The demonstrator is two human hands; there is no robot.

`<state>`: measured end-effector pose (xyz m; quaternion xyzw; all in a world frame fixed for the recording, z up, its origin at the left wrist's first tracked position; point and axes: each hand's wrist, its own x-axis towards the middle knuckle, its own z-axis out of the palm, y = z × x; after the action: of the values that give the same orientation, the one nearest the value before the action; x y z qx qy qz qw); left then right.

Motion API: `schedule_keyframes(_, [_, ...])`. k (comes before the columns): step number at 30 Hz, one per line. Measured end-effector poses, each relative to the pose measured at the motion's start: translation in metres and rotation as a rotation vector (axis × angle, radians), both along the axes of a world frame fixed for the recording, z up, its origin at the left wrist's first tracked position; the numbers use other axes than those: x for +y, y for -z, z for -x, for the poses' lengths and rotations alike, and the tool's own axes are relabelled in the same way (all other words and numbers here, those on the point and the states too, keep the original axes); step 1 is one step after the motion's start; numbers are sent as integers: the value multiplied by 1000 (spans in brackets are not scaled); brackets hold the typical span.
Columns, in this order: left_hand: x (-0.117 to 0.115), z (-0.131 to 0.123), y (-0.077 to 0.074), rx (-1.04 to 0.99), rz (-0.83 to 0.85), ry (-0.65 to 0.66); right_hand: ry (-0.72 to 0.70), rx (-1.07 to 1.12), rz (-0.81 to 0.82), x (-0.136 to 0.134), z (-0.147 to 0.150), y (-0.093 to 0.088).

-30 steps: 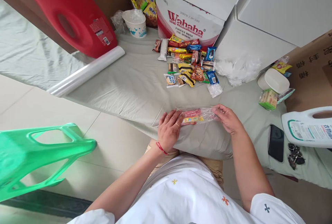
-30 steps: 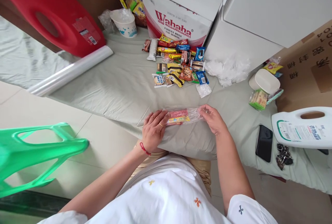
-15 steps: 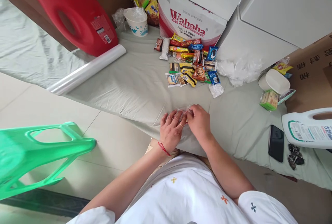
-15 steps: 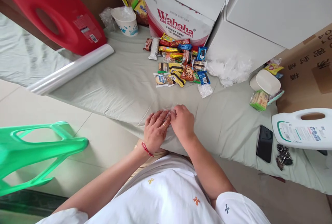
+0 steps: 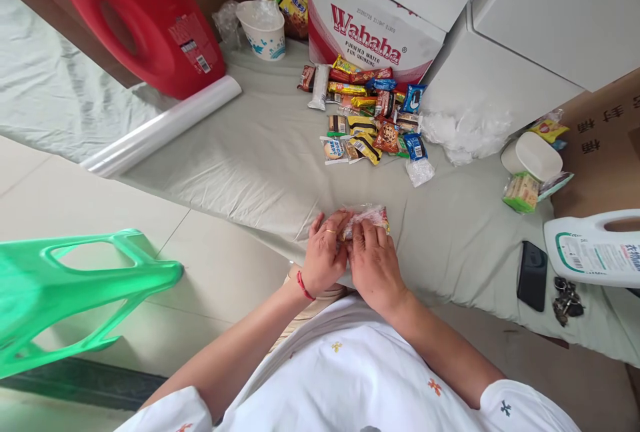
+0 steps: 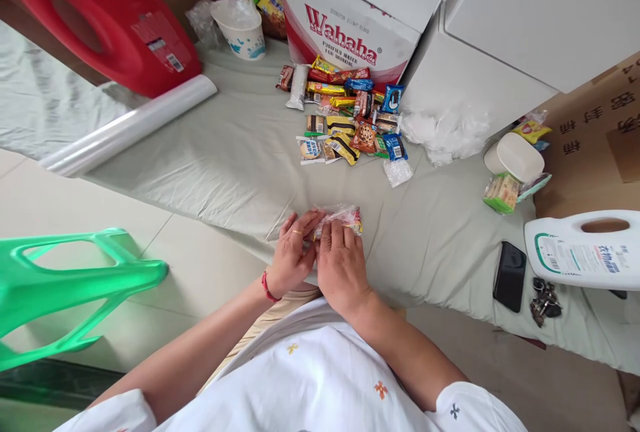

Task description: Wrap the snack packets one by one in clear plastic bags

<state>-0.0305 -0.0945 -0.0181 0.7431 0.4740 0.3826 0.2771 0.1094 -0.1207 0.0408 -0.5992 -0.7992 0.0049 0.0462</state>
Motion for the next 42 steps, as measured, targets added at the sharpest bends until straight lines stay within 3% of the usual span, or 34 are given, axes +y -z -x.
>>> schedule_keyframes(3, [6,11,-16,-4,85,86,-20,-25,3,0,0,4])
schedule_keyframes(5, [13,11,-29,34,18,114,-19,-20,5,3,-1,6])
schedule_keyframes(8, [29,3,-41,109,-49,281,-24,21,53,4,-1,10])
schedule_keyframes(10, [41,-2,-40,143,32,349,-33,61,106,0,-1,12])
schedule_keyframes(13, [52,-4,-31,192,134,304,-89,104,190,-12,-5,15])
schedule_keyframes(18, [48,-2,-20,300,57,237,-229,118,302,-31,-29,11])
schedule_keyframes(21, [43,-3,-17,339,11,222,-300,377,342,-26,-57,-2])
schedule_keyframes(23, [42,-4,-15,360,-7,226,-237,583,292,-14,-79,-11])
schedule_keyframes(25, [42,-4,-14,383,-17,242,-101,653,126,3,-95,-18])
schedule_keyframes(28, [41,-4,-15,429,-22,252,-97,515,-34,28,-101,-17])
schedule_keyframes(32, [39,-4,-21,475,-4,259,-358,255,84,44,-85,4])
schedule_keyframes(35, [42,-2,-19,455,31,271,-409,133,104,45,-74,17])
schedule_keyframes(38, [50,5,-13,344,114,330,-407,69,98,48,-69,18])
schedule_keyframes(42, [64,22,-10,58,346,416,-462,16,90,66,-63,12])
